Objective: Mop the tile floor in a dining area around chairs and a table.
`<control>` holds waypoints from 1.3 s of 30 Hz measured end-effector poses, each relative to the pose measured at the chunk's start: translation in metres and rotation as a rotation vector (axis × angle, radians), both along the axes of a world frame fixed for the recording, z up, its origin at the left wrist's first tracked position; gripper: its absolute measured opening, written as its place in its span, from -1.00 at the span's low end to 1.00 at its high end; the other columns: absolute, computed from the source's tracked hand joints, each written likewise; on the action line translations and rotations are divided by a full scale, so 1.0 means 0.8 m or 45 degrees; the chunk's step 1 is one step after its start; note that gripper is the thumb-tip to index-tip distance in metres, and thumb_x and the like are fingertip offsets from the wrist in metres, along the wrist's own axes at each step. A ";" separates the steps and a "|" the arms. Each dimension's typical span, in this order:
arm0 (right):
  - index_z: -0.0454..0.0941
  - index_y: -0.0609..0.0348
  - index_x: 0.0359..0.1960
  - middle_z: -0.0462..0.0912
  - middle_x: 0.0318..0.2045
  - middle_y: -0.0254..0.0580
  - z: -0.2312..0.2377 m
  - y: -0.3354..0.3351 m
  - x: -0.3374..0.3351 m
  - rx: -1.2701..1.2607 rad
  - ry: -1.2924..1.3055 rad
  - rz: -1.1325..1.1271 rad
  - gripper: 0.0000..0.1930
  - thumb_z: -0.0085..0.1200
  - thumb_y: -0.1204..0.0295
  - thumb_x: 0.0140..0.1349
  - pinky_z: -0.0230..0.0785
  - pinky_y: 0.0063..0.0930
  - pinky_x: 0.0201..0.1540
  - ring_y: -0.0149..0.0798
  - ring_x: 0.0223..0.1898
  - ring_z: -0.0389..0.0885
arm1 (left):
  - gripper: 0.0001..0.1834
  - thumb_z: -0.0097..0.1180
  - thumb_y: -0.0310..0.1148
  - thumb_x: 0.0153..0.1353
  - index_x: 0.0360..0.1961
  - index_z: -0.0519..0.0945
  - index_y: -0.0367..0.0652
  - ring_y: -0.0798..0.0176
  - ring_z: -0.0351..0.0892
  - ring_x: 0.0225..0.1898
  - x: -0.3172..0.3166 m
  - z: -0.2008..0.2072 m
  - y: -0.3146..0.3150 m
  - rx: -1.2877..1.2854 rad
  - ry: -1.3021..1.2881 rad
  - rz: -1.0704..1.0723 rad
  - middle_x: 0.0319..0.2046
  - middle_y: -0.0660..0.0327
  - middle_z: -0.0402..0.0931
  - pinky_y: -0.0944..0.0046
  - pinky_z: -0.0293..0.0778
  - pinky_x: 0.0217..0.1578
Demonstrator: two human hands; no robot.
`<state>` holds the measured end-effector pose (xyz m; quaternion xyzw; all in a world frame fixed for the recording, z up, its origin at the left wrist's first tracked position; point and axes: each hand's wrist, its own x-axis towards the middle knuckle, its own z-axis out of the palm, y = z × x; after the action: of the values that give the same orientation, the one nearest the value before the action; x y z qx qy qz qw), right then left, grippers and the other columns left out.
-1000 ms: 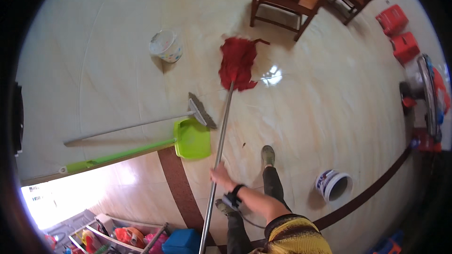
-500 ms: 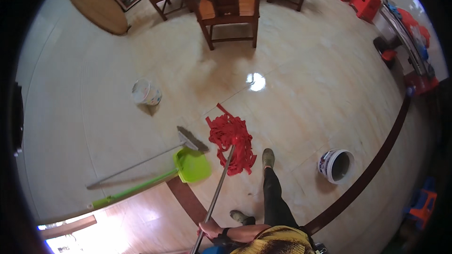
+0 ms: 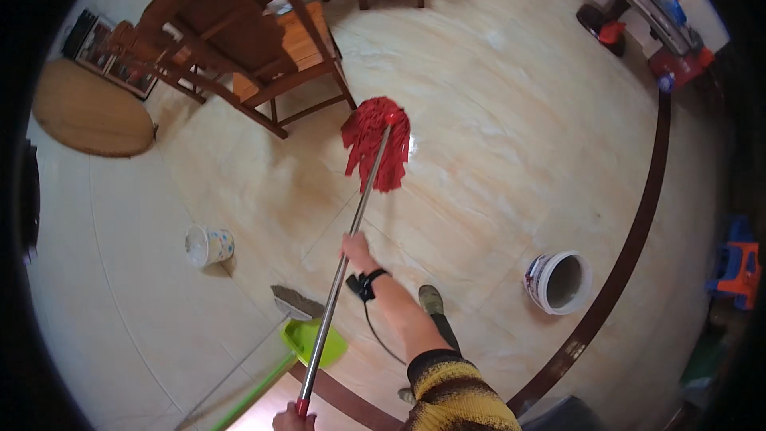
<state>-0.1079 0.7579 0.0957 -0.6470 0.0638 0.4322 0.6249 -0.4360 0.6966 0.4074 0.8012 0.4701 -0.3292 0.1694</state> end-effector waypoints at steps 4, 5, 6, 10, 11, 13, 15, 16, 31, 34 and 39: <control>0.28 0.26 -0.70 0.35 -0.80 -0.18 -0.037 -0.042 0.162 0.034 0.022 -0.282 -0.72 -0.20 0.37 0.10 0.24 -0.37 -0.74 -0.24 -0.79 0.38 | -0.75 0.07 -0.25 -0.03 -0.46 0.40 -0.22 -0.04 0.47 -0.63 0.140 -0.030 0.021 -0.027 -0.238 -0.260 -0.70 0.01 0.44 0.04 0.38 -0.60; 0.27 0.30 -0.65 0.37 -0.77 -0.15 -0.040 -0.056 0.182 0.049 0.039 -0.302 -0.74 -0.19 0.37 0.10 0.26 -0.36 -0.75 -0.23 -0.77 0.42 | -0.73 0.08 -0.24 -0.06 -0.52 0.40 -0.25 0.01 0.47 -0.67 0.156 -0.035 0.025 -0.037 -0.231 -0.370 -0.73 0.03 0.42 0.08 0.39 -0.60; 0.27 0.34 -0.60 0.39 -0.75 -0.12 -0.037 -0.067 0.197 0.070 0.056 -0.315 -0.75 -0.18 0.38 0.10 0.27 -0.34 -0.76 -0.22 -0.75 0.45 | -0.73 0.08 -0.24 -0.06 -0.52 0.40 -0.25 0.01 0.47 -0.67 0.174 -0.029 0.030 -0.023 -0.216 -0.375 -0.73 0.03 0.42 0.08 0.39 -0.60; 0.27 0.31 -0.63 0.37 -0.76 -0.14 0.001 -0.112 0.203 0.040 0.125 -0.503 -0.76 -0.21 0.38 0.08 0.24 -0.35 -0.78 -0.22 -0.76 0.41 | -0.76 0.07 -0.30 -0.09 -0.47 0.40 -0.25 -0.07 0.47 -0.63 0.218 0.011 0.046 -0.011 -0.110 -0.551 -0.72 -0.02 0.43 0.02 0.40 -0.59; 0.28 0.30 -0.64 0.37 -0.76 -0.14 0.009 -0.128 0.199 0.056 0.171 -0.486 -0.78 -0.22 0.41 0.07 0.22 -0.36 -0.78 -0.21 -0.76 0.40 | -0.76 0.06 -0.30 -0.09 -0.47 0.39 -0.25 -0.08 0.46 -0.64 0.221 0.024 0.048 -0.036 -0.124 -0.577 -0.73 -0.03 0.42 0.01 0.39 -0.60; 0.30 0.29 -0.68 0.38 -0.77 -0.11 0.032 -0.151 0.176 0.088 0.249 -0.487 -0.79 -0.24 0.46 0.04 0.18 -0.40 -0.78 -0.20 -0.75 0.40 | -0.73 0.14 -0.27 -0.13 -0.47 0.39 -0.22 -0.12 0.46 -0.61 0.201 0.045 0.052 -0.052 -0.144 -0.626 -0.72 -0.04 0.42 -0.02 0.37 -0.58; 0.32 0.22 -0.73 0.39 -0.79 -0.13 0.045 -0.175 0.131 0.050 0.190 -0.307 -0.70 -0.30 0.39 0.11 0.17 -0.42 -0.75 -0.25 -0.75 0.38 | -0.75 0.13 -0.30 -0.12 -0.47 0.40 -0.20 -0.10 0.46 -0.62 0.166 0.069 0.049 -0.036 -0.062 -0.657 -0.72 -0.02 0.42 -0.01 0.37 -0.58; 0.34 0.20 -0.78 0.41 -0.81 -0.10 0.055 -0.177 0.099 0.061 0.229 -0.410 -0.66 -0.31 0.38 0.11 0.12 -0.43 -0.77 -0.25 -0.78 0.35 | -0.78 0.12 -0.32 -0.12 -0.48 0.40 -0.19 -0.09 0.46 -0.62 0.143 0.087 0.044 -0.019 0.031 -0.662 -0.71 0.00 0.43 0.01 0.36 -0.59; 0.31 0.29 -0.44 0.43 -0.59 -0.11 0.228 -0.215 -0.490 0.230 0.907 -0.291 -0.87 -0.23 0.46 0.06 0.35 -0.34 -0.62 -0.20 -0.64 0.44 | -0.75 -0.18 -0.20 0.17 -0.31 0.46 -0.13 -0.14 0.46 -0.46 -0.296 0.378 -0.053 0.170 0.425 -0.448 -0.57 -0.07 0.46 0.00 0.34 -0.47; 0.27 0.12 -0.33 0.43 -0.59 -0.22 0.266 -0.217 -0.588 0.183 1.042 -0.138 -0.88 -0.18 0.41 0.11 0.41 -0.34 -0.56 -0.28 -0.59 0.49 | -0.76 -0.19 -0.24 0.17 -0.27 0.45 -0.12 -0.08 0.47 -0.44 -0.400 0.414 -0.068 0.238 0.603 -0.324 -0.54 -0.02 0.47 0.05 0.36 -0.46; 0.30 0.16 -0.48 0.39 -0.60 -0.21 0.257 -0.216 -0.694 0.228 1.253 0.008 -0.97 -0.15 0.50 0.07 0.40 -0.33 -0.57 -0.28 -0.59 0.44 | -0.75 -0.20 -0.29 0.17 -0.19 0.45 -0.11 0.03 0.49 -0.41 -0.563 0.430 -0.094 0.313 0.987 -0.124 -0.49 0.06 0.49 0.15 0.40 -0.46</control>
<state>-0.6633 0.5849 0.3013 -0.3102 0.3119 0.6919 0.5725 -0.8863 0.6214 0.7512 0.6535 0.4964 -0.5558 -0.1329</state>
